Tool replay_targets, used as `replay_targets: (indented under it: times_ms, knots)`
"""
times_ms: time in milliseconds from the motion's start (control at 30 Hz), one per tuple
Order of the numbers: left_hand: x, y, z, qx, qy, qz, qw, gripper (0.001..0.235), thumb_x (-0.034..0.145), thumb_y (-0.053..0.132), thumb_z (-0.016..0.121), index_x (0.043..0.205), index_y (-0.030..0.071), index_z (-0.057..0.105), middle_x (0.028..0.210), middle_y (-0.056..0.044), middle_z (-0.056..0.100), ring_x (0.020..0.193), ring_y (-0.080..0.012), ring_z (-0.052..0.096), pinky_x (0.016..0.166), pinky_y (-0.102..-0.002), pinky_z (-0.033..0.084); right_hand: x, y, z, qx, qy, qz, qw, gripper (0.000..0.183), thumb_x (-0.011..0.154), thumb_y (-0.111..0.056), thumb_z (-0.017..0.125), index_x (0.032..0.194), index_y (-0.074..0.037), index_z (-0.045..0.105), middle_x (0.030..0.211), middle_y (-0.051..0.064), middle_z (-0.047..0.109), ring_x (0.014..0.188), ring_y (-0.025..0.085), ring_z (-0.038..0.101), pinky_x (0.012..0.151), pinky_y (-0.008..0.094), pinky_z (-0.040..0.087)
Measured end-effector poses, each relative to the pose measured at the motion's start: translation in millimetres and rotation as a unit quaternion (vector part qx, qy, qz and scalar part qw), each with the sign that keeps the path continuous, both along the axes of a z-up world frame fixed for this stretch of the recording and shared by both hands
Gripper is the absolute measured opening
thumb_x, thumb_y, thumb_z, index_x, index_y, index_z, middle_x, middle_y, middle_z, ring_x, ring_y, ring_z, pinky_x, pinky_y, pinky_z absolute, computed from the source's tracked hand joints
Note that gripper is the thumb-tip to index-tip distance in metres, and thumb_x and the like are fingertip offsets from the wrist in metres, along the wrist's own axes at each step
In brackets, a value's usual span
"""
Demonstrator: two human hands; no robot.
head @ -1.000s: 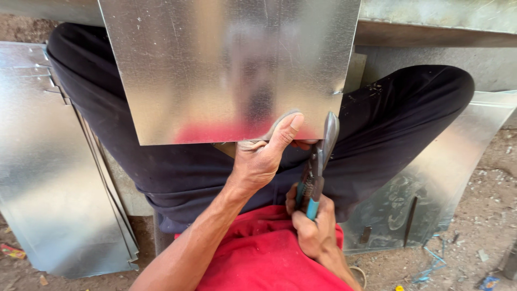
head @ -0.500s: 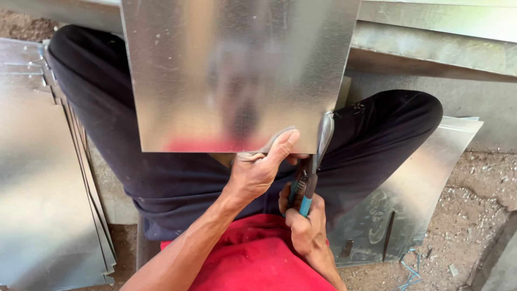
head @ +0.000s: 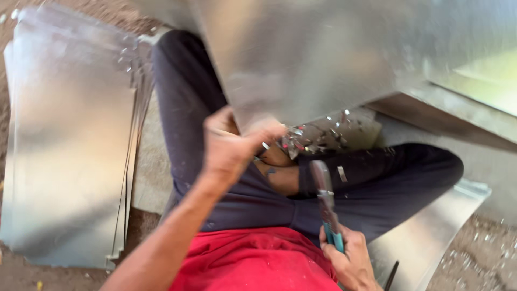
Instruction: The person cuts a metal sheet using metal shears. They sit on the ground and make a series of precise cuts along the edges and corners of the metal, removing small strips and larger sections.
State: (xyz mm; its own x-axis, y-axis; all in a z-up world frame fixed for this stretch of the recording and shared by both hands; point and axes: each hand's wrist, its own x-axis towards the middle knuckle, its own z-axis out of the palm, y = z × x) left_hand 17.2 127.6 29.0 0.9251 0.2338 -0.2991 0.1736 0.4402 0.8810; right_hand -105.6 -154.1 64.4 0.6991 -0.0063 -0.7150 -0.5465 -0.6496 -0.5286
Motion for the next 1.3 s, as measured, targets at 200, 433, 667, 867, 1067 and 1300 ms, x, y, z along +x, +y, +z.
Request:
replay_targets:
  times_ms: [200, 433, 667, 867, 1067, 1300]
  knots:
    - [-22, -24, -17, -0.187, 0.082, -0.011, 0.979, 0.029, 0.082, 0.010, 0.082, 0.103, -0.005, 0.069, 0.090, -0.010, 0.077, 0.079, -0.0167, 0.075, 0.070, -0.032, 0.063, 13, 0, 2, -0.020, 0.025, 0.029, 0.999, 0.022, 0.076, -0.004, 0.053, 0.093, 0.000, 0.067, 0.072, 0.010, 0.069, 0.065, 0.019, 0.067, 0.064, 0.034, 0.057]
    - [-25, 19, -4, 0.084, -0.050, -0.004, 0.995, 0.054, 0.085, 0.006, 0.081, 0.133, -0.003, 0.058, 0.109, -0.015, 0.075, 0.099, -0.0189, 0.072, 0.087, -0.029, 0.059, 59, 39, 13, 0.052, 0.123, 0.111, 0.985, 0.069, 0.062, -0.010, 0.050, 0.131, -0.008, 0.056, 0.110, 0.010, 0.069, 0.081, 0.025, 0.070, 0.072, 0.035, 0.058]
    - [-31, 22, -16, -0.107, -0.009, 0.017, 0.994, 0.053, 0.094, -0.001, 0.071, 0.144, -0.006, 0.055, 0.108, -0.015, 0.076, 0.093, -0.0172, 0.076, 0.086, -0.030, 0.065, 83, 74, 2, 0.104, 0.103, 0.148, 0.978, 0.058, 0.064, -0.012, 0.051, 0.121, -0.004, 0.058, 0.103, 0.011, 0.068, 0.083, 0.021, 0.063, 0.074, 0.033, 0.057]
    - [-29, 23, -16, -0.100, -0.004, 0.012, 0.995, 0.054, 0.093, -0.003, 0.072, 0.143, -0.007, 0.054, 0.107, -0.014, 0.077, 0.094, -0.0171, 0.076, 0.087, -0.029, 0.065, 93, 79, 9, 0.040, 0.101, 0.165, 0.980, 0.047, 0.065, -0.007, 0.052, 0.111, -0.004, 0.060, 0.090, 0.010, 0.067, 0.074, 0.020, 0.060, 0.067, 0.033, 0.053]
    - [-30, 30, -17, -0.071, 0.024, -0.003, 0.997, 0.052, 0.091, 0.001, 0.076, 0.140, -0.006, 0.060, 0.093, -0.010, 0.077, 0.080, -0.0103, 0.071, 0.074, -0.024, 0.060, 89, 73, -2, 0.014, 0.053, 0.194, 0.979, 0.020, 0.068, -0.006, 0.056, 0.085, -0.002, 0.064, 0.065, 0.009, 0.060, 0.058, 0.016, 0.052, 0.055, 0.033, 0.046]
    - [-23, 19, -17, -0.171, 0.018, -0.049, 0.984, 0.042, 0.091, 0.001, 0.075, 0.132, -0.005, 0.067, 0.094, -0.007, 0.077, 0.078, -0.0090, 0.069, 0.073, -0.024, 0.058, 88, 39, 1, 0.091, 0.149, 0.121, 0.977, 0.039, 0.067, -0.012, 0.056, 0.103, -0.001, 0.066, 0.084, 0.010, 0.067, 0.075, 0.016, 0.060, 0.063, 0.031, 0.048]
